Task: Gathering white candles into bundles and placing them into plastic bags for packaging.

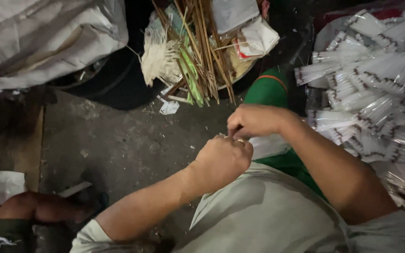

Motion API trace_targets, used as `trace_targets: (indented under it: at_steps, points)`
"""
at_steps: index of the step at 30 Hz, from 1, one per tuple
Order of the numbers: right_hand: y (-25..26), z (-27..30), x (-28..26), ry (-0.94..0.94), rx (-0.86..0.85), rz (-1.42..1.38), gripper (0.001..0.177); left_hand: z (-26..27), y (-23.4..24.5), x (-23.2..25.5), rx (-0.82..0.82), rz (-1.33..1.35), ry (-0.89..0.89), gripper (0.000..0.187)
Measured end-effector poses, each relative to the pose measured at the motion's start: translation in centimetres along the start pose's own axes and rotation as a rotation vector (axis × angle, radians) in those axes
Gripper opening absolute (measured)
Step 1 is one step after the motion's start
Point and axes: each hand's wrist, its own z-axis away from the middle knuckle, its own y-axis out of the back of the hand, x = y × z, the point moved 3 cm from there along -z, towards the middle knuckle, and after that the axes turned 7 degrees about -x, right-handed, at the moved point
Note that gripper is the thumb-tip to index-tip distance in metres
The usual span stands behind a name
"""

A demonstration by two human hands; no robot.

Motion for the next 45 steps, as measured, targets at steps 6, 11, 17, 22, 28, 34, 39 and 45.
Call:
trace_targets:
  at_steps: [6, 11, 17, 22, 28, 34, 39, 45]
  points:
    - [-2.7, 3.3, -2.0, 0.146, 0.845, 0.329, 0.014, 1.7, -6.1, -5.0, -0.069, 1.088, 0.399, 0.032]
    - [-6.1, 6.7, -7.8, 0.341, 0.951, 0.618, 0.004, 1.8, -7.4, -3.4, -0.039, 2.063, 0.777, 0.018]
    - [-5.2, 8.2, -7.6, 0.306, 0.911, -0.036, 0.015, 1.0, -8.0, -2.3, -0.108, 2.266, 0.52, 0.012]
    - [-4.1, 6.0, -2.3, -0.071, 0.865, -0.187, 0.01, -0.1, -4.0, -2.1, -0.176, 1.222, 0.313, 0.012]
    - [-2.1, -0.3, 0.6, -0.004, 0.214, -0.304, 0.01, -1.2, 3.2, 0.1, -0.113, 0.007, -0.197, 0.015]
    - [0.1, 3.2, -4.0, 0.086, 0.718, -0.204, 0.01, 0.9, -5.2, -4.4, 0.077, 0.891, 0.279, 0.016]
    - [-5.0, 7.6, -6.4, 0.225, 0.902, 0.252, 0.023, 1.6, -7.2, -3.1, 0.13, 2.027, 0.794, 0.013]
    - [-4.0, 7.9, -6.4, 0.296, 1.036, 0.045, 0.015, 0.2, -7.1, -2.4, 0.113, 2.182, 0.694, 0.006]
